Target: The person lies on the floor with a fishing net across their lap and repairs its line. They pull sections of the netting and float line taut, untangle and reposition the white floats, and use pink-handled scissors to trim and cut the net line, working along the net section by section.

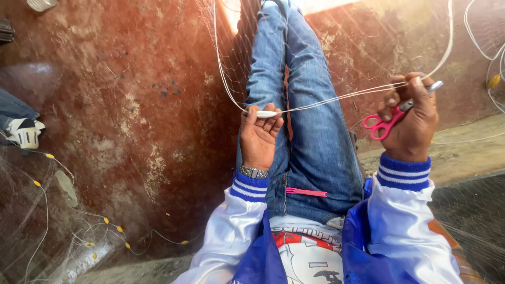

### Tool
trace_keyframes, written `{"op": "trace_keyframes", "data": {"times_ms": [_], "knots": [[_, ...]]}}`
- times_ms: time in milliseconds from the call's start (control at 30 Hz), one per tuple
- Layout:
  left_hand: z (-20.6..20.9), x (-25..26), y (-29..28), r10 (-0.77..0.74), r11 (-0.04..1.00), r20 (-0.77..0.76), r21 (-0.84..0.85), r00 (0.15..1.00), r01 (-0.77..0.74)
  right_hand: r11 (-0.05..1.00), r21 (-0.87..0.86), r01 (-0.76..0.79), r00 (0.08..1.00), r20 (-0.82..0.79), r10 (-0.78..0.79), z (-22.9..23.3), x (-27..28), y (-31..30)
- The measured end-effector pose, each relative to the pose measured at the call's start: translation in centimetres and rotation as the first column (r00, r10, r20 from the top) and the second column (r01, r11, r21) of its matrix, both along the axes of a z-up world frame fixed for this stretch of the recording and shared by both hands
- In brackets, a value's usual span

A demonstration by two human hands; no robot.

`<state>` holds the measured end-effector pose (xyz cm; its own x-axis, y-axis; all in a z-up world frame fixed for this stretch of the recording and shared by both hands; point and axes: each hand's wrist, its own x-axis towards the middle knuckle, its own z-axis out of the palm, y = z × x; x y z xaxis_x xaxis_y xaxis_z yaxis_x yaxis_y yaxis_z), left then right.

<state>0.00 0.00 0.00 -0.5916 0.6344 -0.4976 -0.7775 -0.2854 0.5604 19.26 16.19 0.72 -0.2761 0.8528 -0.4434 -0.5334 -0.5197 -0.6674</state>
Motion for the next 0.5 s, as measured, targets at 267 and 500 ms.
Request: {"op": "trace_keyframes", "data": {"times_ms": [267,500], "knots": [[2.3,2.1,2.0,-0.178,0.984,-0.084,-0.029,0.98,0.177,0.974,0.12,-0.194,0.974,0.144,0.177,1.9,-1.4,-1.3],[3.6,4.2,4.0,-0.374,0.925,-0.165,0.011,0.913,0.381,0.882,0.11,-0.458,0.886,-0.029,0.463,2.5,-3.7,-5.5]]}}
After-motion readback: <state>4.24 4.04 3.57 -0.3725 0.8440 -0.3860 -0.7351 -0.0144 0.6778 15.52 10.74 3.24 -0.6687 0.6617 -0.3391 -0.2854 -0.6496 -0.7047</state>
